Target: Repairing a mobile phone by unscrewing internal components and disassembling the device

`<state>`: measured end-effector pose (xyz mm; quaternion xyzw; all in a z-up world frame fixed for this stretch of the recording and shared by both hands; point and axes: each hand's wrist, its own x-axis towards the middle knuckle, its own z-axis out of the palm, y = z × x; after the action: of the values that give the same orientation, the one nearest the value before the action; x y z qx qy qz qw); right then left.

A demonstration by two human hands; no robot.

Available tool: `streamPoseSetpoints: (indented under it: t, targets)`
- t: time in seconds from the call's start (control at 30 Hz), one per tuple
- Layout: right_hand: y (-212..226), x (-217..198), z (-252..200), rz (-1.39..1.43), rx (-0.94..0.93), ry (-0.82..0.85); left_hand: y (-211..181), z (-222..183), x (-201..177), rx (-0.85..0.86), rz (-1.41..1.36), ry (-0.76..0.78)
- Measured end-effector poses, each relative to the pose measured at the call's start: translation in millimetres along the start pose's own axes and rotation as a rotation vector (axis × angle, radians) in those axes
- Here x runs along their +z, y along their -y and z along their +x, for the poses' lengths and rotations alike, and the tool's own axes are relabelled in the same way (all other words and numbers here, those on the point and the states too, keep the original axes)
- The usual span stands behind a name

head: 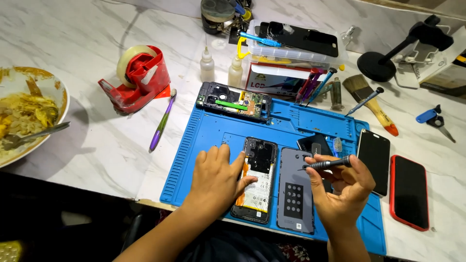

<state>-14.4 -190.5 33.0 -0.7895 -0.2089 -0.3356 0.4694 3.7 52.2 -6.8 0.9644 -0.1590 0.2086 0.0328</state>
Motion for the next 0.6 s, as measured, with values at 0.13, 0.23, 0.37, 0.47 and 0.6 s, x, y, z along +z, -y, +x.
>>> streamPoseSetpoints:
  t: [0.13, 0.23, 0.37, 0.47, 0.6]
  targets:
    - [-5.2, -0.5, -3.1, 0.003, -0.012, 0.022, 3.8, 0.1, 0.0, -0.015, 0.006, 0.034]
    - [-9.8, -4.5, -4.1, -0.014, -0.013, 0.059, 3.8, 2.4, 2.5, -0.021, 0.003, 0.034]
    - [-9.1, -2.6, -4.2, -0.023, -0.01, 0.055, 1.5, 8.7, 7.4, -0.028, -0.025, 0.046]
    - [-8.1, -1.5, -5.1, -0.006, -0.001, 0.05, 0.6, 10.2, 9.3, -0.022, -0.017, 0.015]
    - [-9.4, -1.8, -4.8, -0.016, -0.01, 0.071, 0.9, 10.0, 11.1, -0.021, -0.011, 0.027]
